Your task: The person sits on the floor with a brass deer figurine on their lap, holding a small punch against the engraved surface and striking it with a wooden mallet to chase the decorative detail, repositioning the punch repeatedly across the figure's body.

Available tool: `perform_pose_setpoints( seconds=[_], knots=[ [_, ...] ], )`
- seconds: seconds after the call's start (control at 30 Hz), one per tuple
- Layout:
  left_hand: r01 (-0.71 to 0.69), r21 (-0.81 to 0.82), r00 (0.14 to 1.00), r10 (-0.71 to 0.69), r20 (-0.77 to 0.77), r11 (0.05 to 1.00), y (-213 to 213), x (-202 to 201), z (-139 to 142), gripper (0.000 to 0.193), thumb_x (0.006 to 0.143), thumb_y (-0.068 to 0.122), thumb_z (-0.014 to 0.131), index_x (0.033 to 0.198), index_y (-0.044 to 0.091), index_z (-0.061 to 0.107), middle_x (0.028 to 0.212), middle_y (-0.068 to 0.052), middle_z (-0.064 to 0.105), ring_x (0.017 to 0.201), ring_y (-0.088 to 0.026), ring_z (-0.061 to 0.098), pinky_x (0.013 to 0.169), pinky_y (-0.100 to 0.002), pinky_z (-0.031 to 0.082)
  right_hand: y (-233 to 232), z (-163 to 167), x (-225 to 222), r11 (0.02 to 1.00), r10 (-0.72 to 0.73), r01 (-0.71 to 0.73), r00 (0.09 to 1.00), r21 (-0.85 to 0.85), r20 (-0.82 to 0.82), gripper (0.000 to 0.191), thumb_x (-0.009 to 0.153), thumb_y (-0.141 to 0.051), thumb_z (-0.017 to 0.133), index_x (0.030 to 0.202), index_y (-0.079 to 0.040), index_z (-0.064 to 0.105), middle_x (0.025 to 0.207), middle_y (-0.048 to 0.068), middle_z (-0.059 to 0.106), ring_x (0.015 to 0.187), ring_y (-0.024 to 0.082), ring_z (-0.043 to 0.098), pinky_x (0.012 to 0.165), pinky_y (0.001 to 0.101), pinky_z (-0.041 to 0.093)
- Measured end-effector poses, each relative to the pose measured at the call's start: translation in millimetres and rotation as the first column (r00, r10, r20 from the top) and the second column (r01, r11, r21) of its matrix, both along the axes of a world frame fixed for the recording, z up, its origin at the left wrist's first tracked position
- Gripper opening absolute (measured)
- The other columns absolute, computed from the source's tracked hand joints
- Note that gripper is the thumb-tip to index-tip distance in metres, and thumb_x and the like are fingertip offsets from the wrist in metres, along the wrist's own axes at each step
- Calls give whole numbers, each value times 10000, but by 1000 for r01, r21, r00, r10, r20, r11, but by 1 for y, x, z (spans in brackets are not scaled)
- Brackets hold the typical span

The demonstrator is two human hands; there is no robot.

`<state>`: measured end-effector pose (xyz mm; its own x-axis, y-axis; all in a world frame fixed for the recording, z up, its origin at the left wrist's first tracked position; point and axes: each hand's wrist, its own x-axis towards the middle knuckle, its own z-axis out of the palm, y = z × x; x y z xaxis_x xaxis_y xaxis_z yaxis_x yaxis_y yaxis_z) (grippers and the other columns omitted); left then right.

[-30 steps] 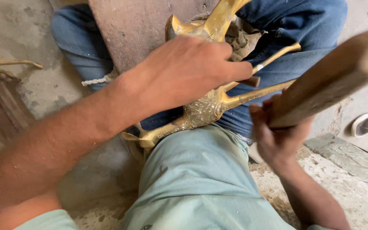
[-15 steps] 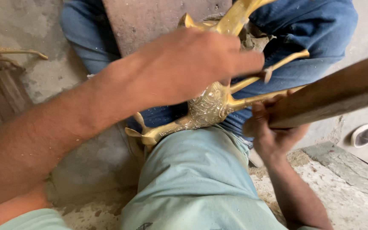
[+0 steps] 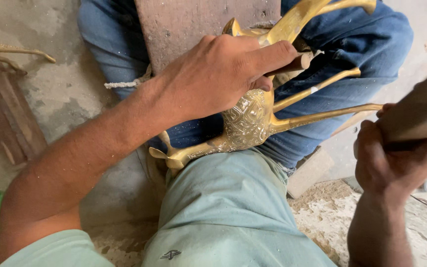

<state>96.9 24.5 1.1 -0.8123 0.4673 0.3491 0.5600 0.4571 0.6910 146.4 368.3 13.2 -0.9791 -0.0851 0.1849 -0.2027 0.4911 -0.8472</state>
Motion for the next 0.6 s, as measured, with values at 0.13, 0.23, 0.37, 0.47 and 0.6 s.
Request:
perform_pose_setpoints(
  seconds=[0.13,0.23,0.37,0.47,0.6],
  knots=[
    [-2,52,999,5,-48,999,-2,8,0,349,984,13,683,1275,152,547,881,-62,703,803,-324,723,665,-410,581,-17,35,-18,765,229,-63,957,640,-179,416,1000,157,611,1381,61,472,1291,207,637,1178,282,705,1007,317,606],
    [-175,43,985,174,11,984,-1,23,-5,327,1061,174,758,1328,158,569,929,-106,650,847,-323,711,712,-439,561,-41,77,-30,571,379,-106,914,814,-147,484,943,202,627,1393,67,513,1259,234,635,1142,315,709,979,342,612],
    [-299,240,952,306,7,924,6,44,-21,296,1061,193,751,1295,140,577,1082,-97,676,892,-281,723,749,-375,594,-83,122,-43,473,464,-173,883,864,-77,552,885,208,681,1400,75,535,1179,242,623,1033,324,689,883,366,593],
    [-396,276,917,391,78,876,12,53,-32,295,1046,168,752,1294,112,601,1041,-114,673,875,-284,719,733,-388,574,-107,143,-49,494,470,-254,883,832,-9,572,809,164,730,1345,108,541,1080,252,622,930,348,680,769,404,561],
    [-482,276,876,469,113,832,12,60,-38,290,998,82,733,1253,78,597,1030,-135,665,909,-323,708,762,-410,572,-118,155,-48,333,492,-218,870,917,28,520,787,116,754,1282,59,605,1042,213,653,909,322,691,757,390,566]
  ],
)
